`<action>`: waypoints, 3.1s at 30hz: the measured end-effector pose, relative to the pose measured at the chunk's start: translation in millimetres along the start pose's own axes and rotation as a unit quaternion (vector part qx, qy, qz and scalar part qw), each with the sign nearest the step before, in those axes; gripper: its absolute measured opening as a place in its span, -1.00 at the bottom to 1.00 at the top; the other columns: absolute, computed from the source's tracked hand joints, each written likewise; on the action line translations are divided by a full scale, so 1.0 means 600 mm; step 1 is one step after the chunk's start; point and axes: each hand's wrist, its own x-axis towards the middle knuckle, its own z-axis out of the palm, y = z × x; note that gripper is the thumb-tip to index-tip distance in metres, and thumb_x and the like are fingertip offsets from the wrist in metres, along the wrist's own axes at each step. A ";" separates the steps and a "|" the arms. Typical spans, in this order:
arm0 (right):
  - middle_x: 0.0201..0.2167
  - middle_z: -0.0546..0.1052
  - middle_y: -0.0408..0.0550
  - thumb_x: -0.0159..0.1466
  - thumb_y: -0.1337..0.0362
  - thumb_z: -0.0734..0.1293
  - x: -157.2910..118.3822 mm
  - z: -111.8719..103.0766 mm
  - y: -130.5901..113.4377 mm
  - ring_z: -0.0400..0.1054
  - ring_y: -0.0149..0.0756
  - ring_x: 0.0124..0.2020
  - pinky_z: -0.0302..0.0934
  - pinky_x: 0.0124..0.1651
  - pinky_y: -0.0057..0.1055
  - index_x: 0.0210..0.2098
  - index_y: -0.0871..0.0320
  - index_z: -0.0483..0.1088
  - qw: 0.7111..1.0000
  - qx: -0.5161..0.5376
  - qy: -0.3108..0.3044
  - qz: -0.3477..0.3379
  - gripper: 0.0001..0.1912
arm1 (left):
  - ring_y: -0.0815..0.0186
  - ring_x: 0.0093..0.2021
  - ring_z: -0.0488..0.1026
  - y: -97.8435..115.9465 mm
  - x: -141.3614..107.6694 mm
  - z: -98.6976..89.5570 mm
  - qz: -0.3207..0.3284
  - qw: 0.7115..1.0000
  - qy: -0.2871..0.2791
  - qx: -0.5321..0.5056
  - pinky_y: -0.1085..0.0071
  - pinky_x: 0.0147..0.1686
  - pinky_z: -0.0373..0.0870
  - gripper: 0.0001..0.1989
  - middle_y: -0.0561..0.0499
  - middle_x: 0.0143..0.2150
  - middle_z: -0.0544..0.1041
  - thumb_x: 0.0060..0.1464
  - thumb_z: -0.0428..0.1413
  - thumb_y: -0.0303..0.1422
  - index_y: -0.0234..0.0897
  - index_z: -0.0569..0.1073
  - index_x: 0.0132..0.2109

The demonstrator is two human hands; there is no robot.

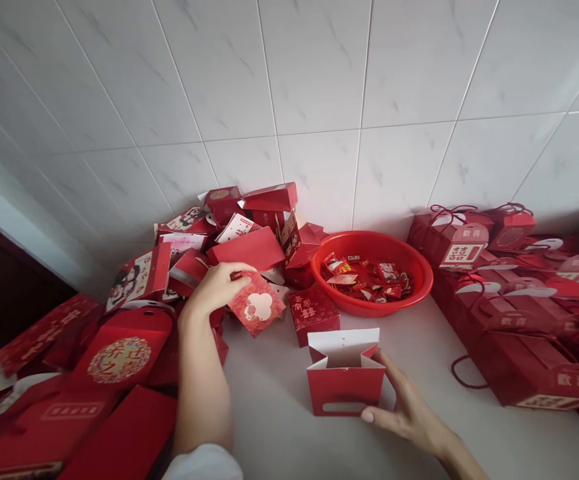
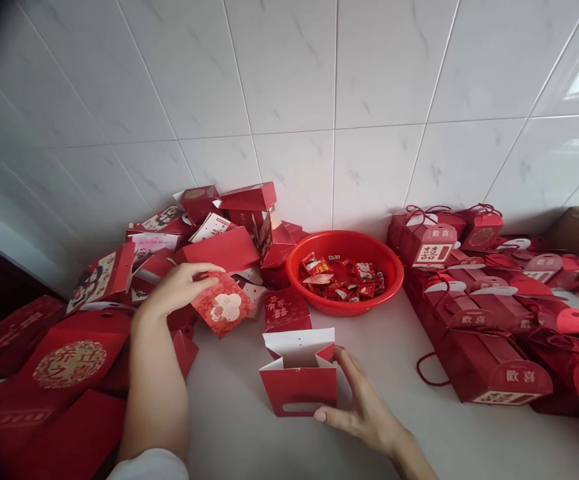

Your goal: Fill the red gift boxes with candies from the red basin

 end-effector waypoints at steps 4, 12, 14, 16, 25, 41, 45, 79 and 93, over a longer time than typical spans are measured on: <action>0.15 0.45 0.14 0.19 -0.19 0.41 0.001 -0.003 -0.004 0.40 0.06 0.11 0.34 0.11 -0.18 0.23 0.06 0.31 1.000 -0.008 0.004 -0.010 -0.26 | 0.04 0.02 0.59 -0.005 0.001 0.007 0.007 0.997 -0.072 -0.032 0.27 0.04 0.47 -0.61 -0.11 -0.02 0.67 -0.09 0.16 -0.19 -0.22 0.62 -0.11; 0.11 0.49 0.08 0.25 -0.06 0.39 0.004 -0.005 -0.014 0.44 0.01 0.07 0.38 0.05 -0.27 0.20 0.04 0.29 0.999 -0.029 0.019 -0.022 -0.38 | 0.11 0.13 0.52 0.032 -0.032 0.000 0.107 0.992 -0.065 -0.028 0.24 0.19 0.38 -0.56 -0.09 0.13 0.59 0.19 0.08 -0.11 -0.22 0.54 0.10; 0.09 0.50 0.06 0.26 -0.05 0.38 0.005 -0.006 -0.017 0.45 -0.01 0.05 0.39 0.02 -0.30 0.19 0.03 0.31 0.999 -0.024 0.017 -0.028 -0.43 | 0.15 0.13 0.51 0.062 -0.050 0.002 0.192 0.976 -0.091 -0.052 0.27 0.19 0.37 -0.64 -0.07 0.11 0.59 0.24 0.07 -0.12 -0.21 0.57 0.02; 0.09 0.50 0.05 0.28 -0.03 0.37 0.006 -0.007 -0.018 0.46 -0.02 0.04 0.39 0.01 -0.31 0.19 0.03 0.31 0.999 -0.021 0.014 -0.032 -0.44 | 0.17 0.15 0.49 0.092 -0.068 0.009 0.269 0.947 -0.155 -0.077 0.28 0.20 0.37 -0.71 -0.07 0.12 0.57 0.28 0.06 -0.16 -0.20 0.61 -0.13; 0.26 0.31 0.17 0.38 -0.02 0.26 -0.001 -0.015 -0.024 0.42 -0.07 0.04 0.36 0.08 -0.15 0.42 0.01 -0.01 0.982 -0.024 0.159 -0.100 -0.29 | 0.18 0.05 0.52 0.161 -0.109 0.068 0.301 0.886 -0.347 0.057 0.35 -0.04 0.42 -0.75 -0.03 0.20 0.45 0.27 0.12 -0.25 -0.09 0.57 0.03; 0.15 0.46 0.03 0.43 0.15 0.24 0.005 -0.014 -0.089 0.31 -0.10 0.26 0.36 0.10 -0.32 0.03 -0.01 0.50 0.965 -0.106 0.234 -0.048 -0.73 | 0.22 -0.13 0.53 0.181 -0.113 0.136 0.349 0.889 -0.294 0.038 0.37 -0.19 0.35 -0.66 -0.02 -0.08 0.54 0.32 -0.07 -0.46 -0.17 0.56 0.03; -0.01 0.55 0.02 0.38 0.10 0.30 0.013 -0.023 -0.107 0.34 -0.07 0.22 0.33 0.09 -0.31 -0.24 0.05 0.52 0.968 -0.033 0.249 0.011 -0.79 | 0.19 -0.10 0.54 0.179 -0.111 0.134 0.309 0.900 -0.307 0.032 0.37 -0.19 0.39 -0.67 0.02 0.00 0.52 0.20 0.14 -0.29 -0.05 0.52 0.11; -0.30 0.61 0.05 0.25 0.22 0.25 0.281 -0.228 0.004 0.50 -0.26 -0.28 0.38 -0.21 -0.40 -0.28 0.23 0.46 0.981 -0.024 0.158 0.114 -0.78 | 0.19 0.13 0.50 0.161 -0.049 0.151 0.265 0.919 -0.223 -0.191 0.31 0.14 0.41 -0.68 -0.10 0.14 0.57 0.35 0.02 -0.19 -0.20 0.54 0.07; 0.16 0.52 0.05 -0.01 0.29 0.53 0.304 -0.198 0.042 0.43 0.05 0.12 0.32 0.07 -0.25 0.24 0.04 0.40 0.925 -0.254 -0.189 0.212 -0.20 | 0.17 0.36 0.29 0.189 0.069 0.235 0.223 0.905 -0.347 0.104 0.32 0.31 0.20 -0.60 -0.05 0.42 0.27 0.26 -0.05 -0.39 -0.22 0.52 0.15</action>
